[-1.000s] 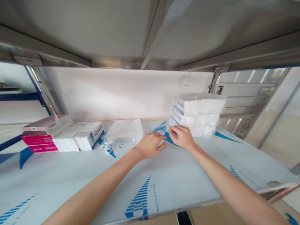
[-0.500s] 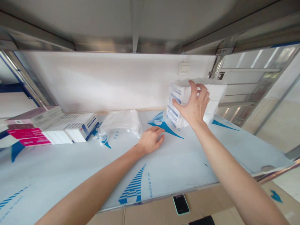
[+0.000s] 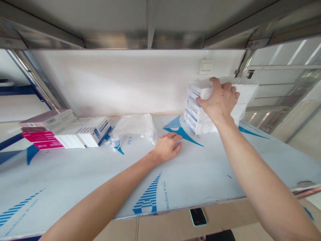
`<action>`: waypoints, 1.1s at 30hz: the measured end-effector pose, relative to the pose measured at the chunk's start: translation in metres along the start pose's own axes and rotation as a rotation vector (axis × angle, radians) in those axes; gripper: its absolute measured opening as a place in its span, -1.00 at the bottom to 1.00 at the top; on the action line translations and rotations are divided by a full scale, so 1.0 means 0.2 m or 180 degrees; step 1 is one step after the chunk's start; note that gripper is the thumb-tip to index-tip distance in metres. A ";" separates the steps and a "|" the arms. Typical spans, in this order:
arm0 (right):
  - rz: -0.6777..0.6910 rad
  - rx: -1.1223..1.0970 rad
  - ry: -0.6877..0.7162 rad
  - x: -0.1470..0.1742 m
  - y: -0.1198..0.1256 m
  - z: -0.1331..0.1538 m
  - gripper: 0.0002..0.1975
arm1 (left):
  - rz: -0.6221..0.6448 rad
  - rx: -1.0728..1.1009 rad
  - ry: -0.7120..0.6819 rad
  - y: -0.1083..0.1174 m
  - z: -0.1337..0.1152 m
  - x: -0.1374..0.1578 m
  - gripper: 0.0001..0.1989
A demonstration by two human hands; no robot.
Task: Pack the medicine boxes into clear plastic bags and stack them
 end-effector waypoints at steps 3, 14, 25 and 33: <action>0.0101 -0.0183 0.0035 0.03 0.01 0.01 -0.30 | 0.0006 -0.0019 0.0002 0.00 0.00 0.00 -0.67; 0.1686 -0.2732 0.1165 0.13 0.13 0.07 -0.43 | -0.2321 -0.0440 -0.0432 0.55 0.03 0.17 -0.25; 0.4336 -0.3381 0.1117 0.50 -0.03 0.11 -0.39 | -0.0765 0.0782 -0.0335 0.60 0.13 0.44 -0.39; 0.4931 -0.2662 0.1475 0.56 -0.06 0.06 -0.02 | -0.0312 0.0816 -0.0667 0.50 0.13 0.50 -0.40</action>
Point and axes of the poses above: each hand's wrist, its own x-axis away from the middle knuckle, its own y-axis out of the back of the hand, z = x × y, the point moved 2 cm from there along -x, towards the middle knuckle, and after that the axes turned 12 degrees about -y, right-handed, at the moved point
